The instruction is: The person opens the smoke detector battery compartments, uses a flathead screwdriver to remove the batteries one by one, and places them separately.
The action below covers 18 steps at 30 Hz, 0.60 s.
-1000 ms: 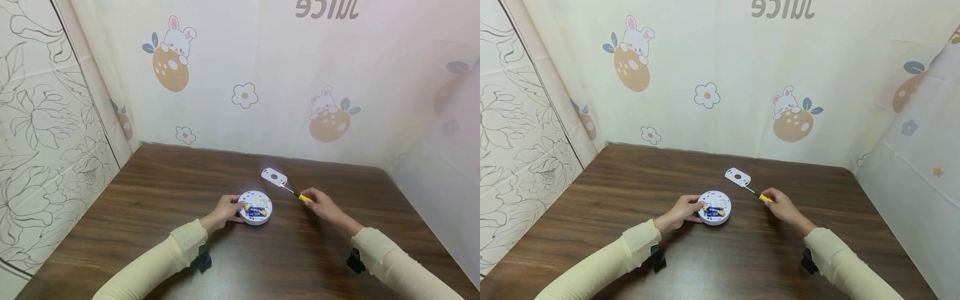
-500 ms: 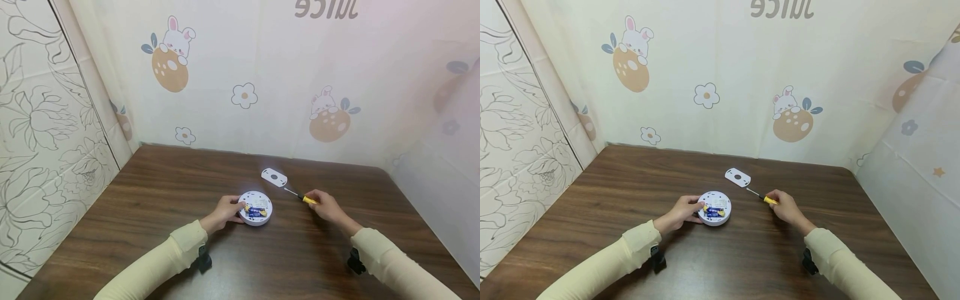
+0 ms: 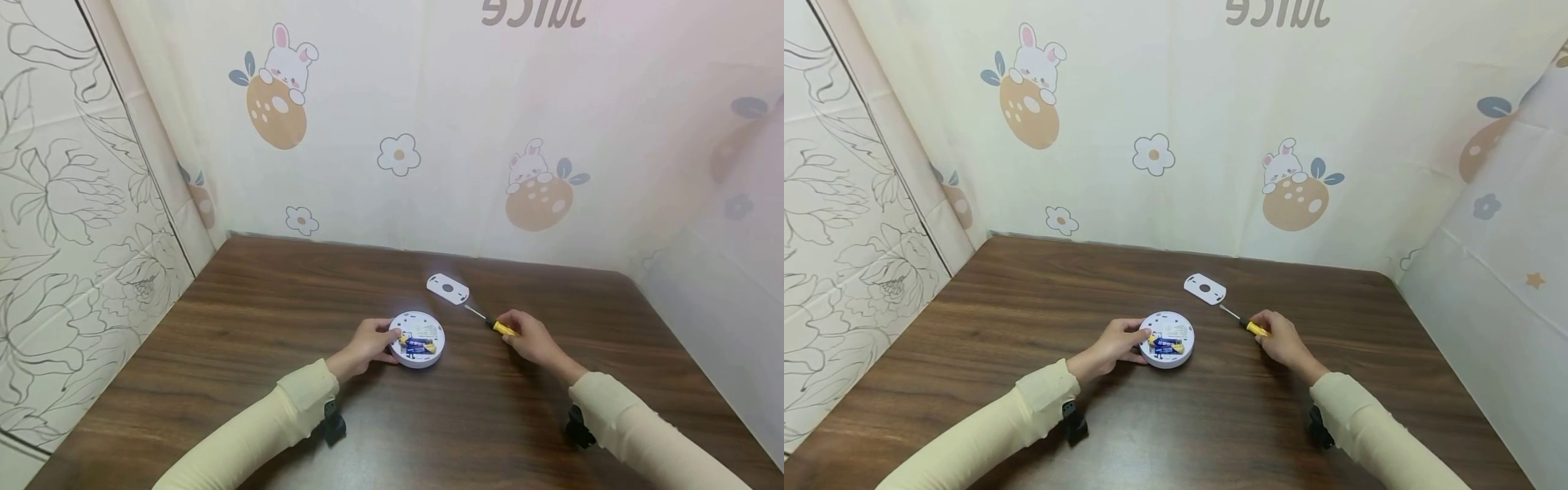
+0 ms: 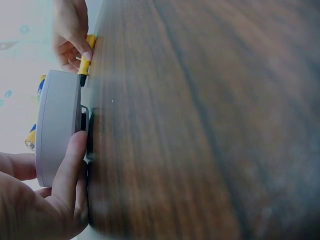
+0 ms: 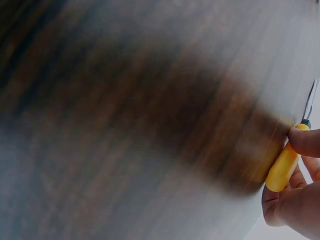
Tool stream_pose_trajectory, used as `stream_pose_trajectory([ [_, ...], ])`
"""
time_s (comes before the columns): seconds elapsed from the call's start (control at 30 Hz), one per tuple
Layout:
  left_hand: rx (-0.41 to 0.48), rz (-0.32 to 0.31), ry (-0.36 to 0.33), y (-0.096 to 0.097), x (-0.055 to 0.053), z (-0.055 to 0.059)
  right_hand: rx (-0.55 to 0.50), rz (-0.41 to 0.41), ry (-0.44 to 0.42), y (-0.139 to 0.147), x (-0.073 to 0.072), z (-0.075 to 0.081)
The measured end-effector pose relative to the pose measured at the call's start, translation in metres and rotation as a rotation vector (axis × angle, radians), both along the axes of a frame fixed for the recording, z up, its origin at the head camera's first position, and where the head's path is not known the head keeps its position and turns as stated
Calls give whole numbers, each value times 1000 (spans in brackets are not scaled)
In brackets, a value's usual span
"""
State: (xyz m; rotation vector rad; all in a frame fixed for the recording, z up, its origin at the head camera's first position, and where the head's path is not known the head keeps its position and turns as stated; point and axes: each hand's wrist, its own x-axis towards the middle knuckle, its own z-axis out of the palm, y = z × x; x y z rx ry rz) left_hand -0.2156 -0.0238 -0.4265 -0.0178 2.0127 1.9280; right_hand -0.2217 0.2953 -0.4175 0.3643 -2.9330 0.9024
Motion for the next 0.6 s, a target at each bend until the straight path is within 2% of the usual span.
stream_pose_trajectory([
  [0.17, 22, -8, 16, 0, 0, -1, 12, 0, -17, 1, 0, 2],
  [0.6, 22, -6, 17, 0, 2, 0, -37, 10, -49, 8, -3, 2],
])
